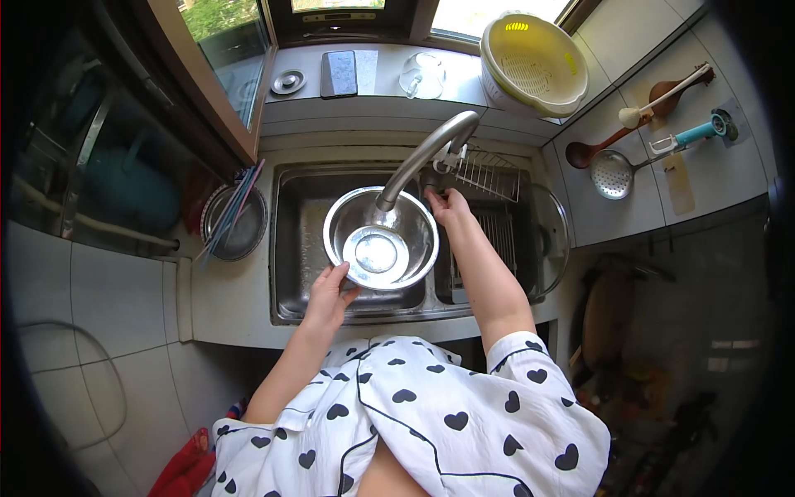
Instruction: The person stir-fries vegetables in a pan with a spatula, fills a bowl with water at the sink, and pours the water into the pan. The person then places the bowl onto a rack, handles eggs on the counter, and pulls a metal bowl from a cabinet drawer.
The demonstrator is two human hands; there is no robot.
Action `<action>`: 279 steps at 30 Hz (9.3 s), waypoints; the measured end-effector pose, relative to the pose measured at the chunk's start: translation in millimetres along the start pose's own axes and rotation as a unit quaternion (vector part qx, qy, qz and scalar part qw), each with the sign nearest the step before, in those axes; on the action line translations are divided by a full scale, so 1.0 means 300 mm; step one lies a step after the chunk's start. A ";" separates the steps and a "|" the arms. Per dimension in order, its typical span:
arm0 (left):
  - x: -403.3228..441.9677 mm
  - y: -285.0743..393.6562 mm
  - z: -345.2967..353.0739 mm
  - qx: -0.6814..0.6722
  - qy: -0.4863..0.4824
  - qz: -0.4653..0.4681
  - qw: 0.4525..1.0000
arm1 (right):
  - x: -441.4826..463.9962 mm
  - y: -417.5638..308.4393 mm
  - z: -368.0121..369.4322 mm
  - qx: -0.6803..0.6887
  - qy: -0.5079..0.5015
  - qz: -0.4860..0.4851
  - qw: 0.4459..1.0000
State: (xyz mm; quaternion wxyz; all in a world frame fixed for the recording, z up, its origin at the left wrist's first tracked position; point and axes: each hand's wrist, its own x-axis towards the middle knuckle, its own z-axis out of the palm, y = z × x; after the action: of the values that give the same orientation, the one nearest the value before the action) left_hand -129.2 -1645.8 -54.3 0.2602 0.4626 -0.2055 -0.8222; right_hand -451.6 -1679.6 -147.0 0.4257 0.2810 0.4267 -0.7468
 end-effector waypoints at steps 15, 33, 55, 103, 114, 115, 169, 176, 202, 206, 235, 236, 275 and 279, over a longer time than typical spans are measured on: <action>-0.013 0.010 -0.002 -0.010 0.003 0.017 1.000 | 0.083 0.005 -0.052 0.067 -0.027 0.057 0.996; -0.028 0.023 -0.025 -0.030 0.005 0.018 0.999 | 0.022 0.028 -0.025 0.060 0.020 0.008 0.998; -0.023 0.011 -0.049 -0.043 0.022 0.020 0.999 | 0.014 0.024 -0.028 0.065 0.017 0.012 0.998; -0.071 -0.013 -0.102 -0.072 0.021 0.034 0.997 | -0.647 0.258 -0.224 -0.329 -0.198 -0.040 0.922; -0.092 0.004 -0.095 -0.064 0.014 0.047 0.997 | -0.661 0.249 -0.192 -0.347 -0.212 -0.059 0.912; -0.100 0.008 -0.086 -0.066 0.018 0.048 0.997 | -0.666 0.245 -0.188 -0.349 -0.212 -0.060 0.911; -0.161 0.001 -0.046 -0.032 0.034 0.070 0.996 | -0.660 0.221 -0.196 -0.351 -0.221 -0.067 0.907; -0.159 0.001 -0.047 -0.042 0.040 0.076 0.995 | -0.684 0.211 -0.186 -0.361 -0.219 -0.068 0.904; -0.158 0.003 -0.043 -0.025 0.035 0.073 0.996 | -0.714 0.211 -0.170 -0.330 -0.195 -0.060 0.922; -0.159 0.006 -0.041 -0.016 0.038 0.061 0.997 | -0.679 0.208 -0.191 -0.363 -0.209 -0.058 0.906; -0.154 0.005 -0.048 -0.029 0.027 0.068 0.997 | -0.690 0.206 -0.184 -0.351 -0.212 -0.061 0.910; -0.152 0.003 -0.050 -0.029 0.027 0.068 0.997 | -0.687 0.206 -0.186 -0.353 -0.211 -0.061 0.909; -0.160 0.004 -0.040 -0.022 0.023 0.070 0.997 | -0.677 0.200 -0.185 -0.338 -0.222 -0.065 0.912; -0.161 0.003 -0.038 -0.017 0.023 0.068 0.997 | -0.684 0.198 -0.182 -0.342 -0.220 -0.064 0.911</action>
State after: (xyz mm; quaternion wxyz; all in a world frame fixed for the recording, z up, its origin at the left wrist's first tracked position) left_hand -97.9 -1617.9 -27.7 0.3277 0.4616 -0.2162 -0.7955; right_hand -298.2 -1566.7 -36.2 0.5303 -0.0811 0.5686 -0.6236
